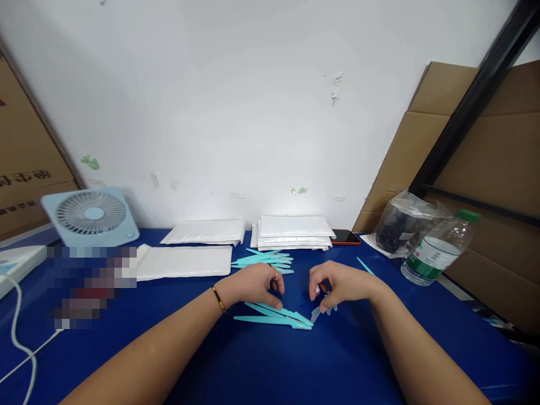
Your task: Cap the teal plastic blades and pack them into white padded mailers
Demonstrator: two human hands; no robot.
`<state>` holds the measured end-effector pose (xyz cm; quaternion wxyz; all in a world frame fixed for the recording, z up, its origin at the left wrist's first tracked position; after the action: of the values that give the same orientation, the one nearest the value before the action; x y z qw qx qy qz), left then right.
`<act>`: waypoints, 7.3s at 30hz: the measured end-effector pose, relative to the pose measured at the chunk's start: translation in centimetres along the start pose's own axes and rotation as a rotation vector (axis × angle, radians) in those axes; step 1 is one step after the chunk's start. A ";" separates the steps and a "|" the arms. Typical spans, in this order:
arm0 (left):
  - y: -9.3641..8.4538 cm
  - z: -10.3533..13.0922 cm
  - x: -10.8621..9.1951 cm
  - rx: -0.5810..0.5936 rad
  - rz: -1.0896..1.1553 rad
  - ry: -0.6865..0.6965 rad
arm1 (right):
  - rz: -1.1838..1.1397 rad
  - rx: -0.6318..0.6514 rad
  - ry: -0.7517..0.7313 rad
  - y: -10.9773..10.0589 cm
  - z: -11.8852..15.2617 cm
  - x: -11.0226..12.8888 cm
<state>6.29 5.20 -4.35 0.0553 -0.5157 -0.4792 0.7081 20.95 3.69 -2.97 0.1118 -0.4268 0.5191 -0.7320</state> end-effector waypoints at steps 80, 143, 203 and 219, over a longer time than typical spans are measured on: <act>-3.1 3.3 4.2 -0.506 0.194 -0.154 | -0.579 -0.706 0.081 -0.7 -2.4 -3.5; -1.2 3.3 2.4 -0.364 0.519 -0.205 | -0.706 -0.700 0.050 -1.6 -1.3 -1.5; -0.5 0.1 -2.4 -0.672 0.353 0.148 | 0.166 -0.547 -0.193 -5.0 -2.8 12.8; 0.1 -0.7 -1.5 -0.646 0.505 0.030 | 0.100 -1.051 -0.066 -3.2 -3.4 10.1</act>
<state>7.62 4.69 -3.40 -0.2779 -0.6183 -0.5345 0.5048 13.21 1.20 4.58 -0.0662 -0.4230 0.8319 -0.3530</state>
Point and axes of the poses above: each hand's wrist, its own z-axis away from the middle knuckle, its own y-axis out of the palm, x = y × z, the point moved 7 cm from there along -z, towards the middle knuckle, and after that the axes turned 7 degrees about z, right-handed, at the moved point
